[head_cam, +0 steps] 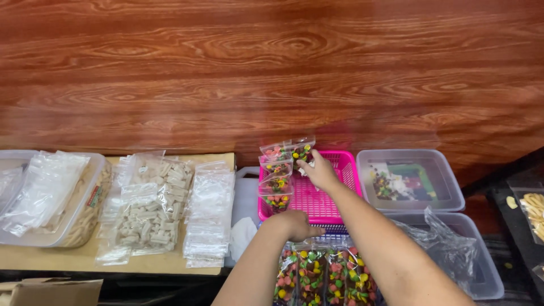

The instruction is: Sorting small bags of colorful candies from a pink basket into a blue basket

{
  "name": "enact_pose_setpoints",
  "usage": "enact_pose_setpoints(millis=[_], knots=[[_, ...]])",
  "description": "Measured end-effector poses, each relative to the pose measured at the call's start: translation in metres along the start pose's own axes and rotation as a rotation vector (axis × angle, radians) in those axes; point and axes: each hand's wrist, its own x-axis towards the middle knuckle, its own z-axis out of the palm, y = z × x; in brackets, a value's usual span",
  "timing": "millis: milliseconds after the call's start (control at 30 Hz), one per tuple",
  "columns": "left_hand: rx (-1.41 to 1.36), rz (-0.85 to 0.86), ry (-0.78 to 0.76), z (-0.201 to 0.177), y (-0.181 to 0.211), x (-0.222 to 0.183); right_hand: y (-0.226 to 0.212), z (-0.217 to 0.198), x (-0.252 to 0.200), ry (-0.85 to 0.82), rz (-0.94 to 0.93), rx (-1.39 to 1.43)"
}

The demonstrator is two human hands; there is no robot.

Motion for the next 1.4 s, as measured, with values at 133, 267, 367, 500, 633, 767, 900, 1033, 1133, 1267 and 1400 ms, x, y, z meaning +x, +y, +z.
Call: enact_pose_setpoints(millis=[133,267,367,500,633,767,900,1033,1133,1267,1400], knots=[[0.004,-0.008,-0.017,-0.007,0.01,-0.021,-0.002,-0.002,-0.002,-0.014,-0.003,0.007],[-0.013,-0.012,-0.015,-0.009,0.008,-0.023,-0.011,-0.007,-0.011,-0.031,-0.021,0.008],[-0.011,-0.011,-0.021,-0.009,0.007,-0.02,-0.007,-0.007,-0.01,-0.02,-0.012,-0.013],[-0.021,-0.009,-0.021,-0.002,0.0,-0.009,-0.003,-0.011,-0.009,-0.013,0.032,-0.033],[-0.024,-0.011,-0.009,0.0,-0.002,-0.002,-0.014,-0.016,-0.017,-0.009,0.028,-0.035],[-0.032,-0.009,-0.02,-0.002,0.002,-0.009,-0.011,-0.015,-0.017,-0.005,0.025,-0.062],[-0.037,-0.01,-0.018,-0.002,0.002,-0.011,-0.009,-0.014,-0.015,-0.027,0.015,-0.058],[-0.029,-0.012,-0.018,-0.001,0.0,-0.006,-0.017,-0.018,-0.021,-0.03,0.013,-0.078],[-0.033,-0.005,-0.029,-0.004,0.005,-0.012,-0.022,-0.021,-0.025,-0.04,0.016,-0.101],[-0.023,0.0,-0.041,-0.003,0.005,-0.011,-0.021,-0.022,-0.025,-0.029,0.078,-0.068],[-0.022,-0.002,-0.046,-0.006,0.007,-0.014,-0.014,-0.027,-0.027,-0.003,0.126,-0.047]])
